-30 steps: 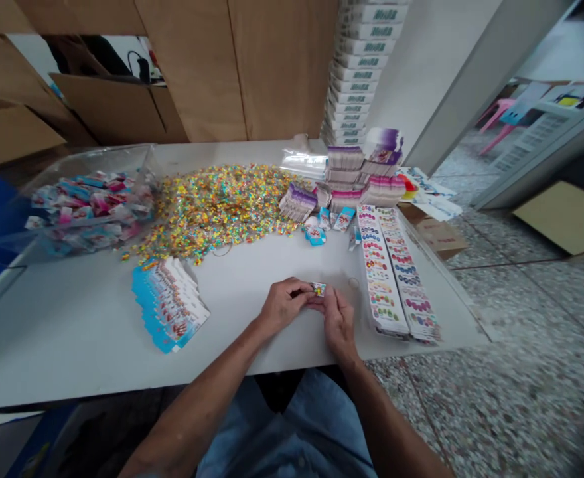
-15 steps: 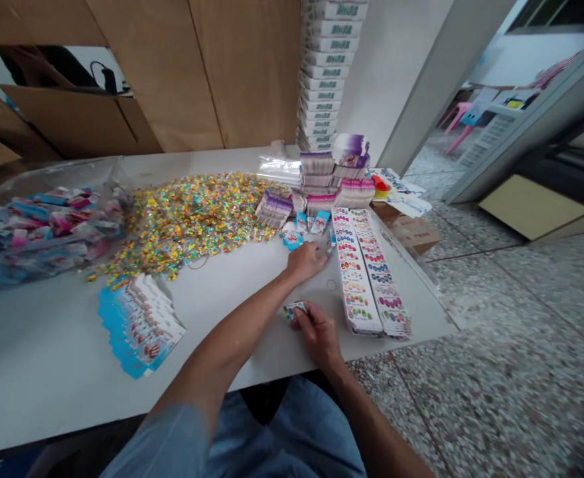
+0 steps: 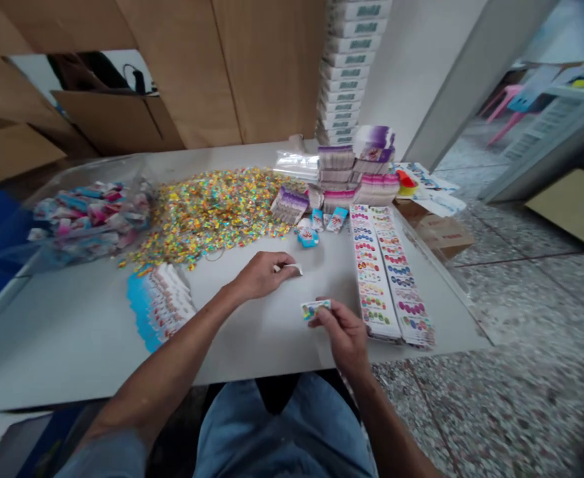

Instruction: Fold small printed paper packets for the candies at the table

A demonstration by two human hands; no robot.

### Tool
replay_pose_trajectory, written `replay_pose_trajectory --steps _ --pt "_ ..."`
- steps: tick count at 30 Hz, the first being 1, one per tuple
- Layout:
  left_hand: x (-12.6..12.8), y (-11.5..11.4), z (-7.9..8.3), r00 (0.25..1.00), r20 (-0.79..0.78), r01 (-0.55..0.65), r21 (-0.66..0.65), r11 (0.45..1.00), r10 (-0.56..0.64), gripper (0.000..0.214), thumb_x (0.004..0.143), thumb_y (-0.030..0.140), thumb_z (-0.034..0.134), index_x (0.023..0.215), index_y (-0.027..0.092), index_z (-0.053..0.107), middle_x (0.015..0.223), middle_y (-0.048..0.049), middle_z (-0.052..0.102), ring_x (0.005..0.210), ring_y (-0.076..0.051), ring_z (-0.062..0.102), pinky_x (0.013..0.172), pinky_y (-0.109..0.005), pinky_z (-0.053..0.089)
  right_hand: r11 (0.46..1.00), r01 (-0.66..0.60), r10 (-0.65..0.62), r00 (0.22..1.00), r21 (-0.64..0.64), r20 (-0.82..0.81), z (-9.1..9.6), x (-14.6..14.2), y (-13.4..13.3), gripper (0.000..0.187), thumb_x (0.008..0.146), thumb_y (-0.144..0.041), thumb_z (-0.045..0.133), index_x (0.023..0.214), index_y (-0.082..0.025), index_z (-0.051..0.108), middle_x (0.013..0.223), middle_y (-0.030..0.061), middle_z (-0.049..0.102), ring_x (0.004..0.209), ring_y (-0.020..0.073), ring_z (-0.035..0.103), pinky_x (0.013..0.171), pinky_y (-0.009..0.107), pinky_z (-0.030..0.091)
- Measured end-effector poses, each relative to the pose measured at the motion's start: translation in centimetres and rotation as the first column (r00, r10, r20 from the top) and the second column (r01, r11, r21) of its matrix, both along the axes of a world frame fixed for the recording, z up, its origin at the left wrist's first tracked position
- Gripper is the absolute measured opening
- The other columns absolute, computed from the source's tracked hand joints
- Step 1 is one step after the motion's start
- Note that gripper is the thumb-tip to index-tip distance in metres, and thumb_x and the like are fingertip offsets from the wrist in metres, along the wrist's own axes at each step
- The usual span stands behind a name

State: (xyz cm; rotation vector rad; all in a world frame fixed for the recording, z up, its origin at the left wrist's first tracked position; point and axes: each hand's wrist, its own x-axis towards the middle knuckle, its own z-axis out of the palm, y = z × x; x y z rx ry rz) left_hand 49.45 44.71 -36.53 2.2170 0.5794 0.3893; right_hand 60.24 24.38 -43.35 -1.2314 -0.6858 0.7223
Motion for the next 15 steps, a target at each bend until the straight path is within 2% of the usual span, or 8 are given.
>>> replay_pose_trajectory --steps 2,5,8,11,13,15 --pt "-3.6 -0.7 1.1 0.998 -0.056 0.021 -0.061 0.998 -0.024 0.027 0.092 0.037 0.062 0.097 0.016 0.078 0.085 -0.0024 0.076 0.074 -0.014 0.063 0.067 -0.021 0.044 0.999 -0.010 0.011 1.000 0.052 -0.023 0.6 0.0 0.4 0.023 0.091 -0.039 0.071 0.106 -0.022 0.076 0.085 0.0023 0.077 0.070 0.0180 0.072 0.072 0.033 0.060" --pt "-6.6 -1.8 1.3 0.988 -0.139 0.046 -0.131 0.990 -0.064 0.027 0.091 0.034 0.061 0.094 0.014 0.081 0.077 -0.0016 0.074 0.070 -0.014 0.062 0.064 -0.021 0.043 0.992 -0.090 0.092 0.996 0.090 -0.018 1.3 -0.9 1.7 0.024 0.091 -0.040 0.071 0.107 -0.022 0.075 0.089 0.0025 0.077 0.069 0.0180 0.072 0.069 0.035 0.062" --pt "-7.6 -2.5 -0.2 0.991 -0.106 0.051 -0.231 0.972 -0.077 0.029 0.092 0.032 0.060 0.098 0.014 0.082 0.078 -0.0027 0.075 0.071 -0.014 0.063 0.067 -0.021 0.045 0.979 -0.194 0.186 0.977 0.071 0.102 1.4 -2.4 2.9 0.025 0.093 -0.040 0.069 0.110 -0.023 0.074 0.094 0.0021 0.076 0.069 0.0173 0.072 0.068 0.035 0.063" --pt "-7.9 -2.8 -2.2 0.999 0.003 0.032 -0.393 0.919 -0.034 0.034 0.092 0.033 0.060 0.112 0.013 0.079 0.081 -0.0047 0.076 0.065 -0.012 0.063 0.064 -0.021 0.048 0.958 -0.283 0.261 0.924 0.044 0.281 1.3 -3.0 3.8 0.024 0.096 -0.040 0.064 0.114 -0.025 0.072 0.097 0.0021 0.075 0.073 0.0166 0.071 0.068 0.032 0.063" --pt "-8.1 -2.9 -3.4 1.000 0.019 0.007 -0.485 0.874 0.002 0.040 0.092 0.036 0.061 0.122 0.014 0.076 0.083 -0.0061 0.076 0.059 -0.011 0.065 0.056 -0.019 0.047 0.945 -0.326 0.291 0.854 0.008 0.432 1.3 -2.7 4.3 0.024 0.099 -0.038 0.060 0.116 -0.025 0.071 0.101 0.0037 0.075 0.076 0.0168 0.070 0.070 0.031 0.061" --pt "-8.4 -2.9 -4.2 0.999 0.034 0.011 -0.558 0.830 0.010 0.045 0.092 0.039 0.063 0.129 0.017 0.071 0.089 -0.0085 0.077 0.064 -0.013 0.070 0.052 -0.018 0.047 0.928 -0.368 0.325 0.738 -0.051 0.591 1.6 -2.0 4.9 0.024 0.101 -0.035 0.057 0.119 -0.025 0.070 0.105 0.0059 0.074 0.082 0.0179 0.070 0.075 0.032 0.060"
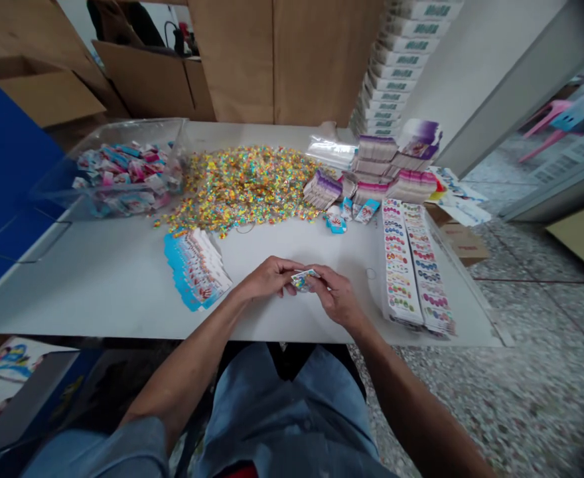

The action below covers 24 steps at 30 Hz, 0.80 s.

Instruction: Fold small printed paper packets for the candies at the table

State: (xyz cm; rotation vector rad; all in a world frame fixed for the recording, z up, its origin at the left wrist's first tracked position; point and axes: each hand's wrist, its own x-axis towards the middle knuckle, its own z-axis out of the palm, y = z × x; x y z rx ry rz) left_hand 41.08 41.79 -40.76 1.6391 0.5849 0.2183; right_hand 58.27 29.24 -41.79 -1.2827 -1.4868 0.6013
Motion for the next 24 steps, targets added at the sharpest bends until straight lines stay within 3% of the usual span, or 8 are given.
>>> replay_pose_trajectory --steps 4,10,15,19,24 --pt "-0.5 -0.3 -1.1 0.994 0.110 0.002 -0.138 0.990 0.014 0.053 0.085 0.048 0.074 0.125 0.014 0.073 0.096 -0.0134 0.078 0.074 -0.017 0.074 0.055 -0.019 0.053 0.994 -0.108 0.108 0.967 -0.013 0.232 1.0 1.4 0.8 0.025 0.103 -0.032 0.053 0.122 -0.026 0.068 0.105 0.0068 0.073 0.084 0.0184 0.069 0.078 0.032 0.057" --pt "-0.5 -0.7 -2.6 0.988 0.139 -0.042 -0.200 0.979 0.071 0.059 0.082 0.059 0.075 0.116 0.011 0.075 0.099 -0.0159 0.078 0.073 -0.018 0.075 0.053 -0.019 0.053 0.990 -0.134 0.140 0.970 -0.044 0.198 2.1 1.6 1.3 0.026 0.104 -0.035 0.053 0.125 -0.026 0.065 0.103 0.0043 0.071 0.065 0.0130 0.064 0.064 0.027 0.054" --pt "-0.1 -0.7 -3.6 0.983 0.173 -0.021 -0.222 0.975 0.061 0.068 0.082 0.069 0.069 0.117 0.012 0.073 0.098 -0.0154 0.078 0.070 -0.017 0.075 0.053 -0.018 0.053 0.969 -0.243 0.245 0.920 -0.046 0.306 2.5 1.7 1.8 0.026 0.105 -0.032 0.051 0.128 -0.027 0.064 0.101 0.0045 0.071 0.080 0.0164 0.069 0.074 0.029 0.056" --pt "-0.2 -0.8 -3.8 0.983 0.176 -0.010 -0.239 0.971 0.053 0.075 0.080 0.075 0.066 0.120 0.011 0.071 0.098 -0.0159 0.077 0.074 -0.019 0.076 0.057 -0.022 0.056 0.964 -0.265 0.234 0.885 0.024 0.403 2.2 2.1 2.2 0.029 0.105 -0.028 0.050 0.132 -0.028 0.061 0.102 0.0051 0.071 0.090 0.0187 0.070 0.080 0.030 0.055" --pt "-0.3 -1.0 -3.9 0.985 0.163 -0.008 -0.268 0.963 0.053 0.074 0.080 0.075 0.066 0.121 0.013 0.070 0.102 -0.0153 0.077 0.076 -0.018 0.076 0.061 -0.023 0.057 0.967 -0.256 0.222 0.856 0.011 0.466 2.1 2.6 2.2 0.030 0.106 -0.029 0.048 0.134 -0.029 0.060 0.103 0.0054 0.071 0.088 0.0189 0.069 0.080 0.031 0.055"
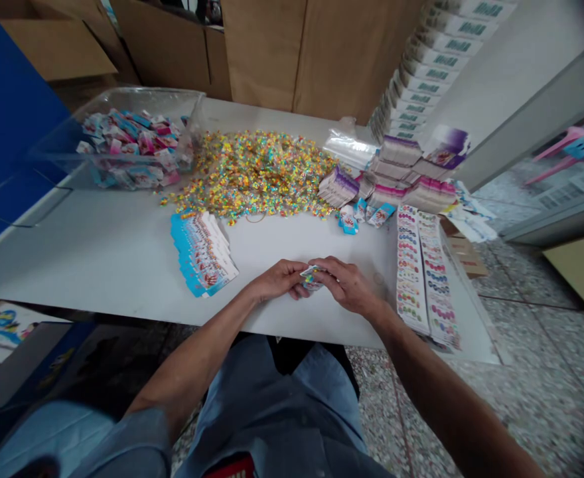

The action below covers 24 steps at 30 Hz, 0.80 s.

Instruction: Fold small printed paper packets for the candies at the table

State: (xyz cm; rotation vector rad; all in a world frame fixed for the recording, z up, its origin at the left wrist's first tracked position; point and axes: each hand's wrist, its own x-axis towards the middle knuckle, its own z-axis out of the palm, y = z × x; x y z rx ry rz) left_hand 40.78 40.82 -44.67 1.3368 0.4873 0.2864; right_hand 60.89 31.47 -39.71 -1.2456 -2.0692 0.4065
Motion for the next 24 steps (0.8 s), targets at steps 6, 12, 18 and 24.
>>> replay_pose_trajectory --steps 6,12,18,24 --pt "0.0 -0.2 0.3 1.000 -0.004 -0.013 -0.017 1.000 0.013 0.062 0.085 0.067 0.068 0.115 0.013 0.072 0.105 -0.0152 0.077 0.075 -0.016 0.074 0.064 -0.023 0.056 0.996 0.090 -0.090 0.996 -0.016 -0.006 0.4 1.0 -0.5 0.031 0.104 -0.030 0.050 0.133 -0.027 0.063 0.100 0.0071 0.071 0.085 0.0210 0.070 0.079 0.033 0.057" --pt "0.0 -0.2 0.3 1.000 -0.004 -0.011 -0.037 0.999 0.011 0.062 0.082 0.068 0.070 0.110 0.012 0.071 0.101 -0.0135 0.076 0.077 -0.017 0.074 0.068 -0.027 0.058 0.998 0.056 -0.058 0.997 0.038 0.045 -0.2 1.3 -0.8 0.034 0.104 -0.027 0.050 0.136 -0.027 0.061 0.104 0.0083 0.071 0.092 0.0224 0.071 0.083 0.036 0.060" --pt "-0.1 -0.2 0.2 1.000 0.009 0.002 -0.032 0.999 -0.002 0.061 0.085 0.066 0.069 0.115 0.012 0.069 0.105 -0.0138 0.076 0.080 -0.017 0.074 0.070 -0.028 0.058 0.999 0.012 -0.017 0.992 0.040 0.122 -0.7 1.6 -1.2 0.032 0.103 -0.025 0.052 0.132 -0.029 0.063 0.112 0.0077 0.072 0.100 0.0224 0.071 0.088 0.037 0.061" --pt "-0.2 -0.2 0.4 1.000 0.008 0.006 -0.052 0.999 -0.005 0.056 0.086 0.063 0.070 0.108 0.012 0.070 0.103 -0.0132 0.076 0.081 -0.018 0.074 0.072 -0.028 0.058 1.000 -0.014 0.013 0.991 0.008 0.135 -0.1 1.4 -1.6 0.025 0.103 -0.027 0.051 0.122 -0.027 0.068 0.110 0.0084 0.074 0.101 0.0241 0.069 0.090 0.041 0.061"
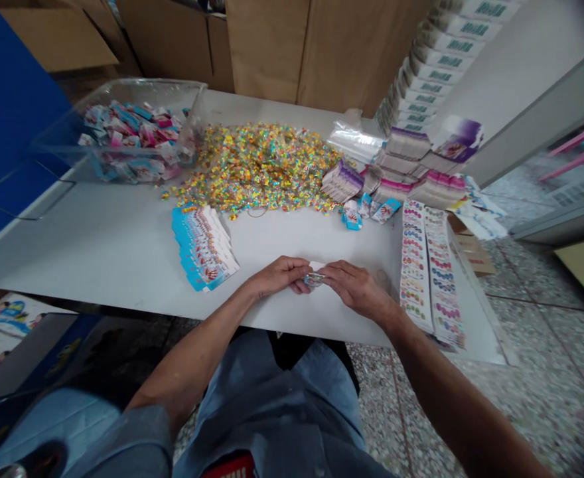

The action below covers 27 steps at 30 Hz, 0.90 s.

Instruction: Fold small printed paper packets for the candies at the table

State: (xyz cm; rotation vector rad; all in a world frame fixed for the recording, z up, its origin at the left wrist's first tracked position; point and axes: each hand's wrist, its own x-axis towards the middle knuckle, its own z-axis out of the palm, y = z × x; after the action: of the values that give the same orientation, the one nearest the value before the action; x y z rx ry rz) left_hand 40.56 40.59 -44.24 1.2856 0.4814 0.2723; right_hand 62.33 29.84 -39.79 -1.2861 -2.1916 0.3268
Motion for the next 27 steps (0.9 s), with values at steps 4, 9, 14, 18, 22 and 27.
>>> replay_pose_trajectory --steps 4,9,14,18,22,27 --pt "0.1 0.0 0.1 1.000 -0.023 -0.010 0.005 1.000 0.010 0.055 0.085 0.062 0.071 0.107 0.011 0.071 0.101 -0.0128 0.076 0.082 -0.018 0.074 0.073 -0.028 0.057 0.999 -0.027 0.026 0.999 -0.039 -0.022 0.3 0.0 0.3 0.023 0.104 -0.029 0.052 0.118 -0.027 0.070 0.103 0.0087 0.074 0.100 0.0260 0.066 0.090 0.045 0.057" --pt "0.1 -0.1 0.0 0.999 -0.014 -0.030 0.017 0.999 0.030 0.056 0.086 0.062 0.070 0.110 0.011 0.071 0.102 -0.0134 0.076 0.081 -0.018 0.074 0.072 -0.028 0.057 0.992 0.097 -0.108 0.983 -0.080 -0.148 -0.5 -0.1 0.7 0.026 0.100 -0.034 0.061 0.124 -0.027 0.069 0.101 0.0075 0.074 0.088 0.0233 0.069 0.082 0.039 0.058" --pt "0.2 -0.2 0.0 0.999 -0.026 -0.037 0.023 0.999 0.037 0.055 0.087 0.062 0.069 0.107 0.011 0.070 0.099 -0.0134 0.076 0.081 -0.018 0.074 0.072 -0.028 0.057 0.993 0.105 -0.116 0.964 -0.058 -0.241 -1.1 -0.3 0.6 0.017 0.099 -0.038 0.063 0.103 -0.028 0.077 0.091 0.0046 0.077 0.081 0.0204 0.070 0.078 0.035 0.057" --pt "0.3 -0.2 -0.1 0.999 -0.016 -0.041 0.023 0.999 0.042 0.056 0.086 0.063 0.069 0.104 0.011 0.070 0.096 -0.0129 0.077 0.079 -0.017 0.074 0.071 -0.027 0.057 0.992 0.107 -0.123 0.948 -0.069 -0.293 -1.7 -0.6 0.6 0.021 0.101 -0.037 0.059 0.104 -0.029 0.078 0.096 0.0054 0.077 0.088 0.0218 0.071 0.082 0.039 0.057" --pt "0.3 -0.2 -0.1 0.999 -0.015 -0.040 0.022 0.999 0.040 0.053 0.088 0.062 0.068 0.104 0.011 0.070 0.097 -0.0122 0.076 0.081 -0.017 0.074 0.072 -0.026 0.057 0.990 0.136 -0.144 0.950 -0.047 -0.276 -2.4 -1.0 0.9 0.019 0.101 -0.033 0.059 0.101 -0.028 0.077 0.094 0.0061 0.071 0.093 0.0222 0.065 0.084 0.039 0.056" --pt "0.3 -0.4 0.1 0.998 -0.030 -0.060 0.026 0.998 0.061 0.053 0.088 0.062 0.068 0.103 0.011 0.070 0.097 -0.0121 0.077 0.082 -0.018 0.075 0.072 -0.027 0.058 0.986 0.162 -0.166 0.964 -0.039 -0.206 -2.2 -1.4 0.9 0.020 0.098 -0.026 0.059 0.089 -0.026 0.076 0.101 0.0083 0.066 0.102 0.0252 0.058 0.093 0.045 0.050"
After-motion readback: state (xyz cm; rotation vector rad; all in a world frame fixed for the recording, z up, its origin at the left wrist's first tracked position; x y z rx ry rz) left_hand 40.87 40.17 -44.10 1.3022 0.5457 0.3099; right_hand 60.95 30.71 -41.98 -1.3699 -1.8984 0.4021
